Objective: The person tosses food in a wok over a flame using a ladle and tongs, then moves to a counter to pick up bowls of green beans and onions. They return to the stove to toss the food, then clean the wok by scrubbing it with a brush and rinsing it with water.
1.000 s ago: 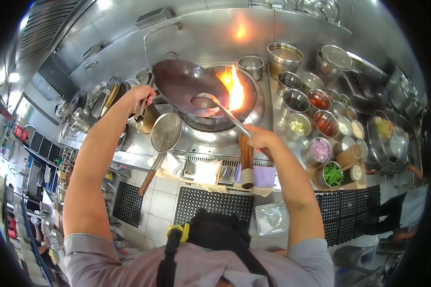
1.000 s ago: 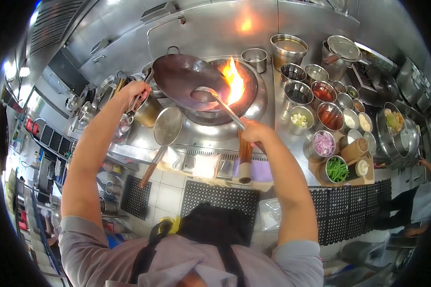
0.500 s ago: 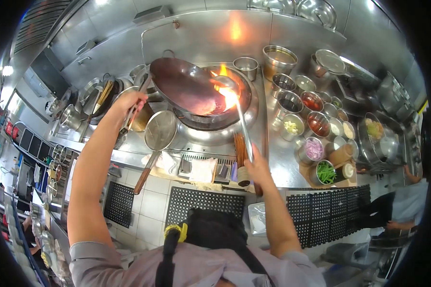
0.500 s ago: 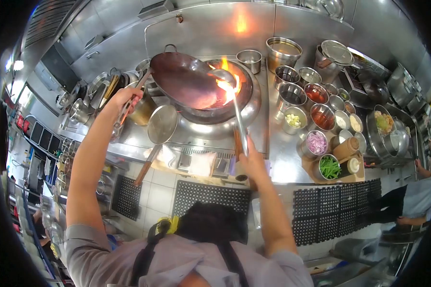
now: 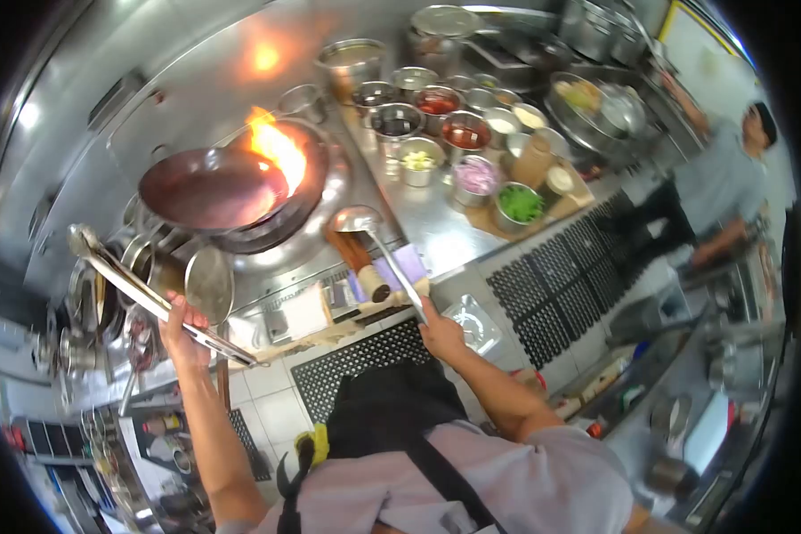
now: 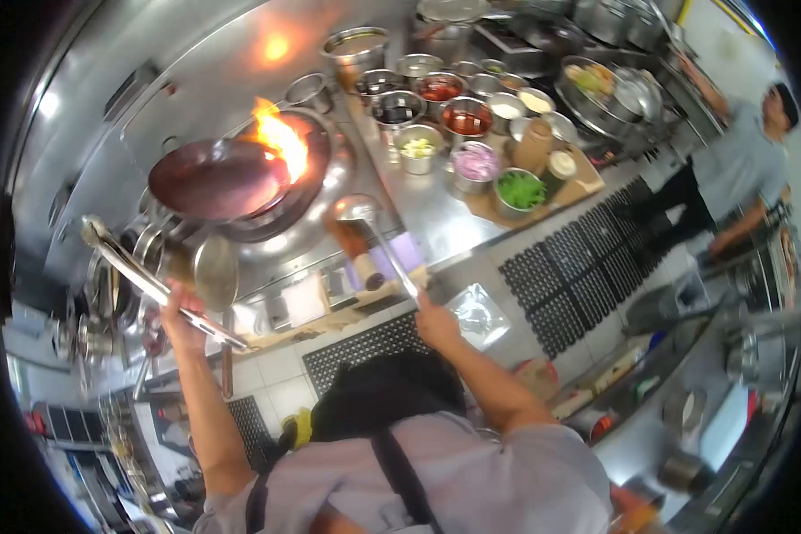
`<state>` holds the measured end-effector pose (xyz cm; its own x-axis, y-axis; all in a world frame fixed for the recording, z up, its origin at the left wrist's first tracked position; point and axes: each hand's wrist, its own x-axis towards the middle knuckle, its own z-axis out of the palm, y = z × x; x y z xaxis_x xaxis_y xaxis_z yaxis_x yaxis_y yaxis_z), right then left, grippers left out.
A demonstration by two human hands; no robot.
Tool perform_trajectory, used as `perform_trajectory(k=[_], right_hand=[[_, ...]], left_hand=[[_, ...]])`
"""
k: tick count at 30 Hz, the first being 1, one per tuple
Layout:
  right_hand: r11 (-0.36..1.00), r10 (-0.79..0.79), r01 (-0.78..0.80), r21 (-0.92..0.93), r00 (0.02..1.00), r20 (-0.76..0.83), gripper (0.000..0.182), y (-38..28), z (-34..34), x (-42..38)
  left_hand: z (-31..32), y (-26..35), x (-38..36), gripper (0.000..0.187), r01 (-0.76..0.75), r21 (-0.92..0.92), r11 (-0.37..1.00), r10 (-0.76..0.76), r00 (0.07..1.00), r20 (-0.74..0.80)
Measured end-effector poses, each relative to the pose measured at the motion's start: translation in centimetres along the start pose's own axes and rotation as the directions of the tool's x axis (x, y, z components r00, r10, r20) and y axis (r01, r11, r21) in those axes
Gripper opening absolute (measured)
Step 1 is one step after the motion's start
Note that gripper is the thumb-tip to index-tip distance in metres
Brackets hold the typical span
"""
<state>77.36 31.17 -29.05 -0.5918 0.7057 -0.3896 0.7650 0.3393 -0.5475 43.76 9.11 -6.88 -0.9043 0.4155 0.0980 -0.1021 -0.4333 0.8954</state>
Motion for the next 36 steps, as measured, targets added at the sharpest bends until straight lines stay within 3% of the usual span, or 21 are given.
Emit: perform_trajectory(k=[2, 4, 5, 6, 7, 9, 10, 12, 13, 14, 16, 18, 19, 22, 25, 28, 30, 33, 36], right_hand=[[0.949, -0.274, 0.228, -0.219, 0.939, -0.207, 0.064, -0.8, -0.7, -0.5], [0.915, -0.396, 0.401, -0.029, 0.886, -0.242, 0.072, -6.5, -5.5, -3.7], [0.808, -0.525, 0.577, 0.123, 0.798, -0.297, 0.079, -8.3, -6.1, -4.5], [0.722, -0.582, 0.634, 0.276, 0.773, -0.252, 0.086, -9.5, -5.8, -4.9], [0.684, -0.593, 0.653, 0.324, 0.757, -0.275, 0.074, -11.1, -6.5, -5.9], [0.757, -0.442, 0.339, 0.558, 0.896, 0.056, 0.057, -12.7, -9.1, -6.8], [0.697, -0.387, 0.376, 0.610, 0.914, -0.120, 0.052, -11.6, -7.9, -6.6], [0.573, -0.218, 0.473, 0.669, 0.875, -0.432, 0.042, -6.9, -3.2, -5.4], [0.630, -0.051, 0.321, 0.707, 0.926, -0.375, 0.036, -3.5, -1.9, -5.3], [0.716, 0.064, 0.153, 0.681, 0.957, -0.283, 0.030, -0.8, -3.7, -7.3], [0.831, 0.222, 0.058, 0.554, 0.877, -0.426, 0.030, 8.8, -0.2, -7.7], [0.897, 0.312, -0.135, 0.421, 0.868, -0.387, 0.035, 17.3, 2.6, -10.6], [0.910, 0.358, -0.218, 0.353, 0.843, -0.402, 0.038, 19.8, 3.7, -11.8], [0.911, 0.400, -0.368, 0.186, 0.899, -0.179, 0.042, 24.5, 6.8, -12.6], [0.906, 0.415, -0.390, 0.166, 0.896, -0.158, 0.043, 24.0, 9.7, -7.9], [0.949, 0.317, -0.311, 0.061, 0.929, -0.194, 0.043, 21.2, 10.5, 0.4], [0.945, 0.277, -0.250, 0.213, 0.955, -0.108, 0.031, 22.1, 11.7, 6.4], [0.874, 0.330, -0.344, 0.344, 0.939, 0.101, 0.016, 19.9, 9.1, 12.3], [0.898, 0.244, -0.261, 0.354, 0.965, 0.093, 0.011, 21.2, 9.3, 18.7]], left_hand=[[2.6, -2.3, -0.7, 0.024, -0.038, 0.043, 0.998, 0.036, 0.998, 0.046], [5.6, -5.4, -1.7, 0.028, 0.024, 0.132, 0.991, -0.034, 0.997, 0.075], [6.9, -8.1, -2.5, 0.027, 0.041, 0.149, 0.988, -0.054, 0.995, 0.080], [9.1, -9.3, -4.4, 0.025, 0.093, 0.277, 0.956, -0.142, 0.977, 0.160], [11.6, -9.9, -6.5, 0.023, 0.035, 0.346, 0.938, -0.157, 0.930, 0.332], [14.2, -12.7, -9.3, 0.035, 0.060, 0.375, 0.925, -0.272, 0.792, 0.547], [14.7, -13.6, -10.2, 0.047, 0.067, 0.363, 0.929, -0.305, 0.693, 0.653], [14.1, -13.6, -10.6, 0.066, -0.186, 0.442, 0.877, -0.234, 0.639, 0.733], [13.4, -13.4, -10.6, 0.077, -0.308, 0.466, 0.829, -0.209, 0.603, 0.770], [11.8, -12.7, -9.4, 0.092, -0.326, 0.536, 0.779, -0.288, 0.573, 0.767], [9.0, -10.7, -8.4, 0.085, -0.022, 0.533, 0.846, -0.398, 0.639, 0.658], [6.3, -8.0, -8.1, 0.073, 0.091, 0.606, 0.790, -0.481, 0.706, 0.520], [5.1, -7.4, -8.1, 0.067, 0.084, 0.606, 0.791, -0.458, 0.739, 0.494], [1.8, -5.7, -7.9, 0.052, 0.068, 0.626, 0.777, -0.399, 0.823, 0.405], [0.1, -4.7, -8.0, 0.044, 0.053, 0.651, 0.757, -0.359, 0.866, 0.347], [-1.0, -2.9, -7.7, 0.043, 0.014, 0.648, 0.762, -0.267, 0.917, 0.294], [-2.3, -1.5, -7.5, 0.043, 0.007, 0.649, 0.761, -0.213, 0.947, 0.239], [-6.1, 0.6, -7.6, 0.041, -0.004, 0.639, 0.769, -0.077, 0.992, 0.099], [-11.3, 2.7, -9.3, 0.038, -0.041, 0.702, 0.711, 0.115, 0.992, -0.059]])
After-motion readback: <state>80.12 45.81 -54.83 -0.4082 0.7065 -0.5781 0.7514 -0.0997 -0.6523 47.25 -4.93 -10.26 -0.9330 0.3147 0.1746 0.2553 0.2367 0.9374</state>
